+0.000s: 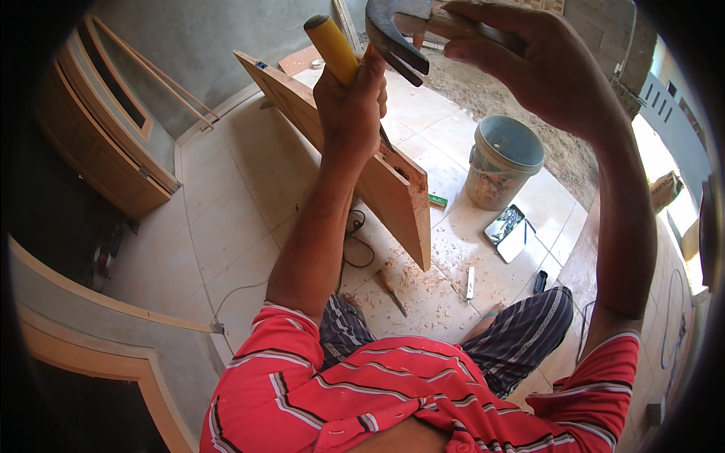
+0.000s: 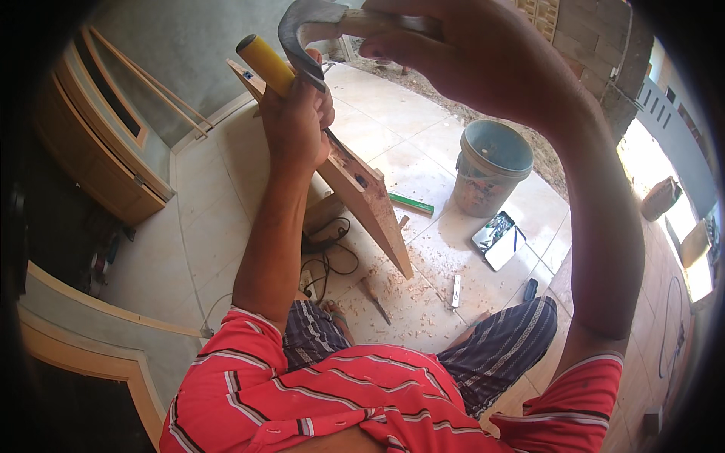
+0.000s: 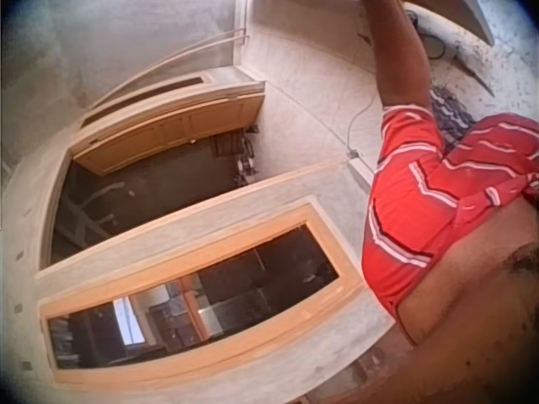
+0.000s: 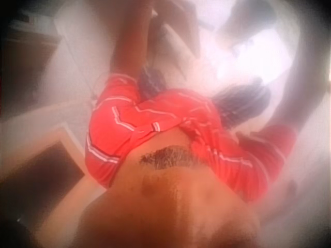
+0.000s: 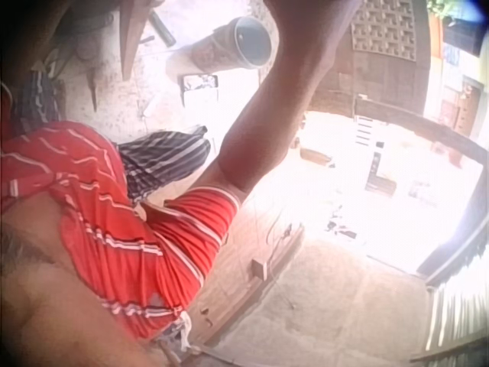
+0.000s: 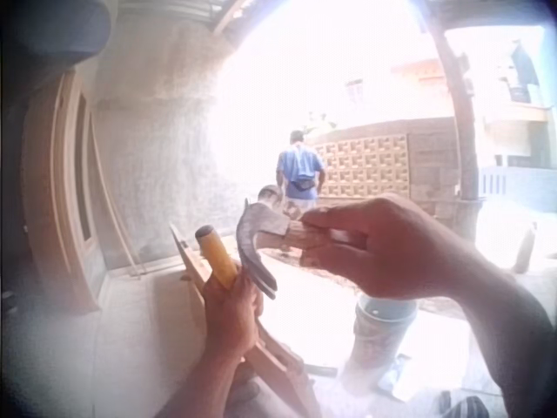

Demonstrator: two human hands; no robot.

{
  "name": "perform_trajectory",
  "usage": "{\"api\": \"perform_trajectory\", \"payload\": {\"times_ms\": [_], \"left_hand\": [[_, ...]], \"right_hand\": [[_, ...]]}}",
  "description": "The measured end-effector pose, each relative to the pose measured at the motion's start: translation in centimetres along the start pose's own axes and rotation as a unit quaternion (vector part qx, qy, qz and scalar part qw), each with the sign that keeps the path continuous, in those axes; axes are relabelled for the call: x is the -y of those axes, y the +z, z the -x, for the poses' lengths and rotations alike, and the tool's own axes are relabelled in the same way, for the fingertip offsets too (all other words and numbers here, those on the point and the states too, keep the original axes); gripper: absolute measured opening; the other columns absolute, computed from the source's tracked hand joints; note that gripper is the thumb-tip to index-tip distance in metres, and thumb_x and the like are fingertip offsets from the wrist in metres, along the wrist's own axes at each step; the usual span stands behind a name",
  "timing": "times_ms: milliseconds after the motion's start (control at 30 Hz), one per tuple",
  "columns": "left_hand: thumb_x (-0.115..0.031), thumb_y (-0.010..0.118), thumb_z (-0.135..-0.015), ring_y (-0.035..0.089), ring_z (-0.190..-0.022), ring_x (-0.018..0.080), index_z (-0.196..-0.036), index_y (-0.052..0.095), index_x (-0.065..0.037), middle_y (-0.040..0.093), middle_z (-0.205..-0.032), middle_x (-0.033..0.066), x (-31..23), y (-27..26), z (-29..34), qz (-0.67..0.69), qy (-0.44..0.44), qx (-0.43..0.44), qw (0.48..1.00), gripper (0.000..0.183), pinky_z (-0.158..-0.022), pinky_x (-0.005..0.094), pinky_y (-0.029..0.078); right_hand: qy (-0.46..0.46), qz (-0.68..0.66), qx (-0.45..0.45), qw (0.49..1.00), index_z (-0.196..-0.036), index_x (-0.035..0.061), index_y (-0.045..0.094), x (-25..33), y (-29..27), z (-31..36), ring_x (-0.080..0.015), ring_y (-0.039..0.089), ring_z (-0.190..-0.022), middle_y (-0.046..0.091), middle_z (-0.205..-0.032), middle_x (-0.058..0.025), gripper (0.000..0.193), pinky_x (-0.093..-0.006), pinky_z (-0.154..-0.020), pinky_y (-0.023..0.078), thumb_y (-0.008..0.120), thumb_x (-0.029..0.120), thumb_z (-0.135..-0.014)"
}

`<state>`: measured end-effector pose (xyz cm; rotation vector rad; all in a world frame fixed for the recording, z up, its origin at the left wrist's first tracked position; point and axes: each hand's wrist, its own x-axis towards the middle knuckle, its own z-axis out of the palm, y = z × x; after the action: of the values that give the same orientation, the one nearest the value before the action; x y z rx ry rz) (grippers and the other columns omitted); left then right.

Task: The person installs a metal latch mechanism into a wooden door frame. They use a hammer to drive a wooden dowel into the frame and then secure the latch plate with screws using a screwdriver.

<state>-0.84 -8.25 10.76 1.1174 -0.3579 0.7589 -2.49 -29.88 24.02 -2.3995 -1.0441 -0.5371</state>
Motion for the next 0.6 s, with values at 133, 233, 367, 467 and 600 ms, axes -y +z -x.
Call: {"api": "perform_trajectory", "payload": {"times_ms": [133,233,367,467,600], "left_hand": [[-0.024,0.072,-0.100,0.032,-0.046,0.0028,-0.093,0.060,-0.009,0.042,-0.059,-0.0073,0.1,0.1,-0.3,-0.004,0.009,0.001,1.000,0.021,-0.042,0.0236,0.022],[-0.022,0.072,-0.100,0.031,-0.044,0.0025,-0.093,0.061,-0.009,0.043,-0.058,-0.0080,0.1,0.5,-0.5,-0.022,-0.003,-0.035,0.999,0.019,-0.042,0.0236,0.021],[-0.019,0.071,-0.100,0.031,-0.044,0.0024,-0.094,0.062,-0.008,0.043,-0.059,-0.0074,-0.4,0.2,-0.4,-0.021,0.003,-0.032,0.999,0.016,-0.042,0.0233,0.021],[-0.018,0.070,-0.100,0.031,-0.045,0.0022,-0.095,0.062,-0.007,0.044,-0.059,-0.0073,-0.3,1.1,-0.3,0.021,0.001,-0.020,1.000,0.014,-0.042,0.0232,0.022],[-0.020,0.071,-0.100,0.032,-0.046,0.0020,-0.093,0.061,-0.008,0.042,-0.060,-0.0082,-0.2,0.2,-0.2,0.015,0.015,-0.045,0.999,0.016,-0.042,0.0233,0.021]], "right_hand": [[0.029,0.009,0.013,0.999,-0.131,0.0040,0.071,1.0,0.0,-0.3,-0.0182,0.065,-0.066,0.077,-0.090,-0.0127,0.047,-0.0342,-0.065,0.052,0.073,0.037,-0.097],[0.057,0.035,0.026,0.997,-0.133,0.0048,0.070,3.7,-0.5,-0.2,-0.0174,0.064,-0.065,0.077,-0.089,-0.0117,0.048,-0.0337,-0.064,0.052,0.073,0.037,-0.097],[0.003,0.038,-0.046,0.998,-0.136,0.0070,0.069,3.5,0.2,1.3,-0.0146,0.062,-0.063,0.076,-0.084,-0.0085,0.050,-0.0318,-0.061,0.049,0.075,0.038,-0.096],[0.080,0.010,0.003,0.997,-0.137,0.0081,0.069,3.2,-1.4,1.0,-0.0124,0.059,-0.061,0.074,-0.081,-0.0064,0.051,-0.0303,-0.058,0.047,0.076,0.038,-0.096],[0.085,0.069,-0.021,0.994,-0.137,0.0076,0.069,3.4,0.9,1.0,-0.0111,0.057,-0.059,0.072,-0.076,-0.0048,0.051,-0.0297,-0.056,0.044,0.076,0.037,-0.096]]}}
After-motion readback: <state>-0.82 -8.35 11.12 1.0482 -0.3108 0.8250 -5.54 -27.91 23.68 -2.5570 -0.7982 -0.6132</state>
